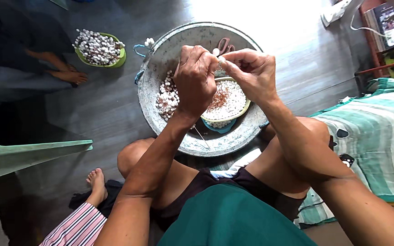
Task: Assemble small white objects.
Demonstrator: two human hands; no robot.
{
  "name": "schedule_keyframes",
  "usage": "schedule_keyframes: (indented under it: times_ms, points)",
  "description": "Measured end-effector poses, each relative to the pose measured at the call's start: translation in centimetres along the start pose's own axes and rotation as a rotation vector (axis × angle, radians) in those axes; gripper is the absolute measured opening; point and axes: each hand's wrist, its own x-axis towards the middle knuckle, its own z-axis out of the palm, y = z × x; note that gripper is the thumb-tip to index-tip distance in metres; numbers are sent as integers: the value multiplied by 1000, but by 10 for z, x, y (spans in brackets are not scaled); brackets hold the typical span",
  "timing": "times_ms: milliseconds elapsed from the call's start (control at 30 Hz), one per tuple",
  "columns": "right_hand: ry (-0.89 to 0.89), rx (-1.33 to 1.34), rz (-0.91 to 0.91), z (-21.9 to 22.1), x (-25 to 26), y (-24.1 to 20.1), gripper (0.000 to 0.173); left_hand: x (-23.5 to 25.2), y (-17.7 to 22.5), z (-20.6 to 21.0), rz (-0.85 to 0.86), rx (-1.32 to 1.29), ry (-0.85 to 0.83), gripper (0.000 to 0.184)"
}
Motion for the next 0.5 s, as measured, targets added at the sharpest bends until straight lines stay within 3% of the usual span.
schedule_keyframes:
  times_ms: [233,300,367,433,500]
  points:
    - [17,-69,-27,6,1,1,16,1,-2,0,-66,-52,5,14]
    - [47,-116,-69,2,3,-11,21,3,-8,-4,-172,-315,-21,9]
    - [131,-74,-85,-2,2,-31,24,6,-15,-12,-308,-735,-24,7]
    - [161,26,22,4,-14,-44,18,2,-15,-19,-492,-1124,-20,8]
    - [83,100,211,20,-32,-50,27,-3,-9,-24,-597,-1343,-27,8]
